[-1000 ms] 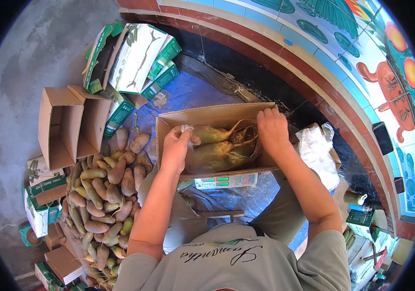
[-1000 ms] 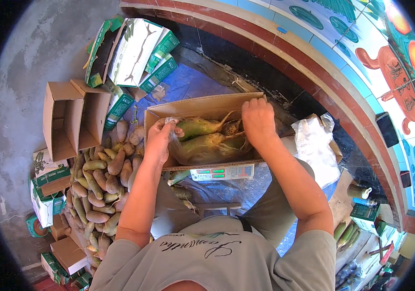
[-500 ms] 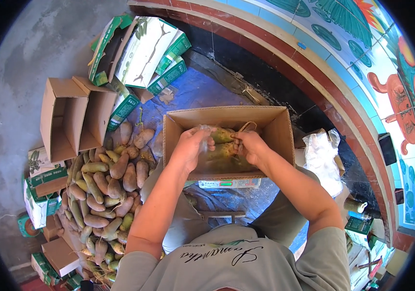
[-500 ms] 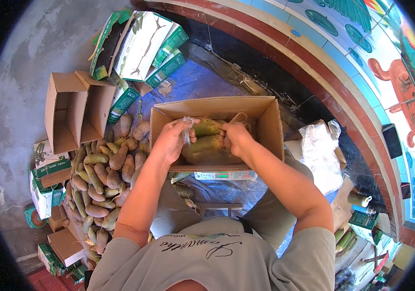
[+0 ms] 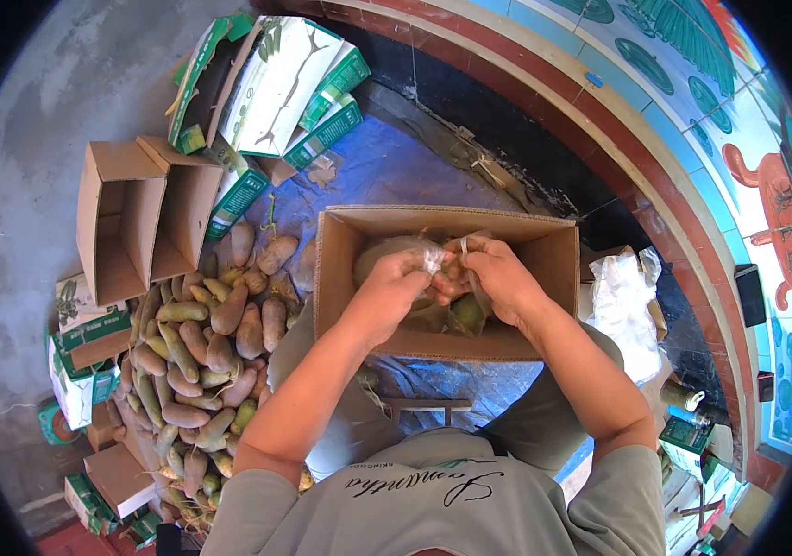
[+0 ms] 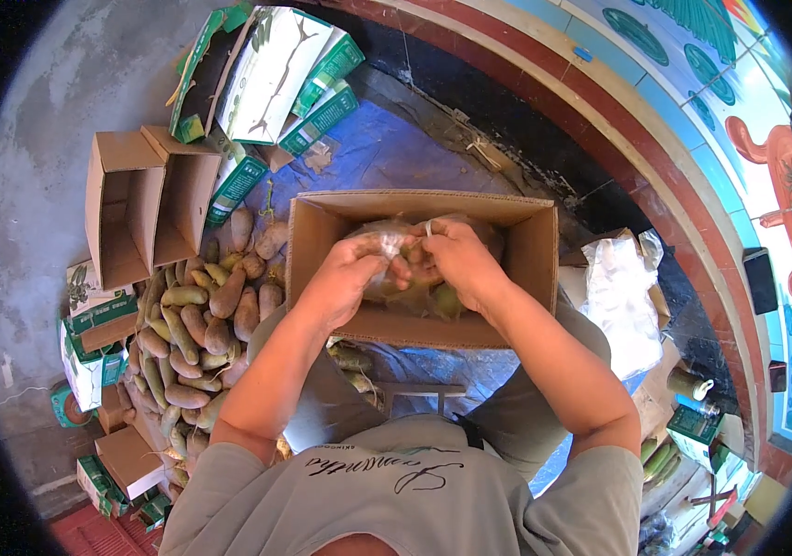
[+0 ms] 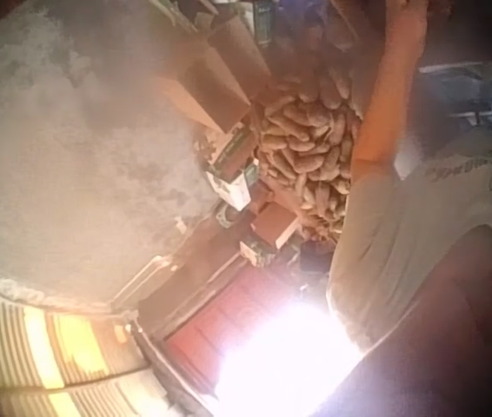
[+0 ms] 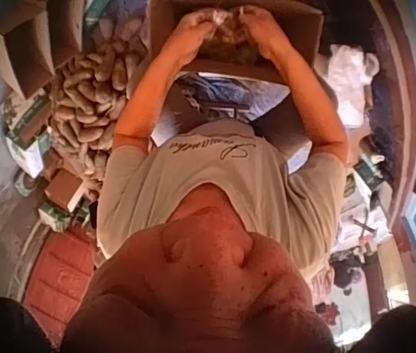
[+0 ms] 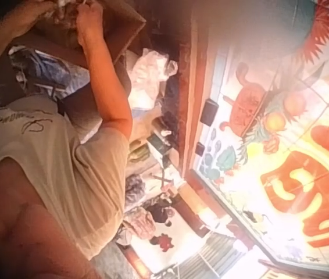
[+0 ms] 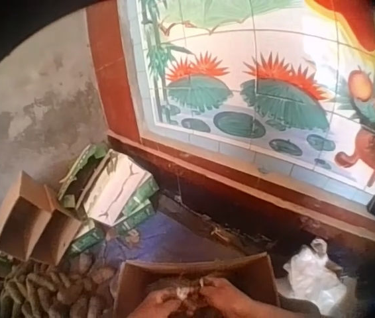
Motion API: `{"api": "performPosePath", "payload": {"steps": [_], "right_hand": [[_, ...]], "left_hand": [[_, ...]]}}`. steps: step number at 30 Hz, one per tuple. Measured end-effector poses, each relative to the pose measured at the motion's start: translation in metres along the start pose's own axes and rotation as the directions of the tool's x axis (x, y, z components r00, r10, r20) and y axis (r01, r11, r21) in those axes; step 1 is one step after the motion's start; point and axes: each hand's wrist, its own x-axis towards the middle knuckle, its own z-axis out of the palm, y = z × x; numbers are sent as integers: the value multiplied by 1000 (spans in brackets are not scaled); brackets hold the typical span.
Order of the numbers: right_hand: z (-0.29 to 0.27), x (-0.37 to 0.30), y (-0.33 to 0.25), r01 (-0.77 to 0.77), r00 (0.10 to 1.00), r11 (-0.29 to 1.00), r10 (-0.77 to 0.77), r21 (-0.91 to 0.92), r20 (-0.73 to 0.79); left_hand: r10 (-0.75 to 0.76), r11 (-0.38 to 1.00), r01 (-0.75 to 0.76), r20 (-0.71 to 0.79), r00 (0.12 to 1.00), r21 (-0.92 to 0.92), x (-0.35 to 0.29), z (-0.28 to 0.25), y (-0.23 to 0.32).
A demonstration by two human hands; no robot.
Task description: The person sorts green produce from a pile on the floor and packs it into plastic-lined cardboard boxes by hand.
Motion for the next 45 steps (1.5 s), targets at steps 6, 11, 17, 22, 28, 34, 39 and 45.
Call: {"api": "performPosePath", "payload": {"steps": [6, 11, 17, 22, 28, 34, 39, 45], "right_hand": [[-26, 14, -3, 94, 994, 994, -97, -59, -48], [-34, 25, 12, 117, 975, 955, -58, -272, 216], [-41, 36, 11, 210, 911, 856, 4, -472, 413], [-41, 55, 18, 401, 841, 612, 49, -682, 539], [-29, 49, 9, 360, 932, 178, -23, -916, 362], [-28, 53, 24, 298, 950, 28, -107, -954, 293], [-30, 40, 16, 250, 959, 61, -150, -966, 239], [-47, 24, 18, 18, 1000, 104, -18, -994, 16]], "left_hand": [[-238, 967, 232, -41, 970, -107, 21, -11, -14], [-466, 884, 459, 90, 880, 87, 43, -9, -44], [-410, 911, 398, 320, 854, 104, 51, -22, -57], [-445, 891, 447, 348, 825, 80, 53, -25, -57], [-445, 891, 454, 162, 881, -25, 53, -17, -60], [-443, 895, 441, -20, 896, -61, 54, -24, -65], [-353, 934, 347, -59, 934, -83, 63, -47, -77], [-250, 928, 324, -339, 907, 185, 75, -49, -69]]}}
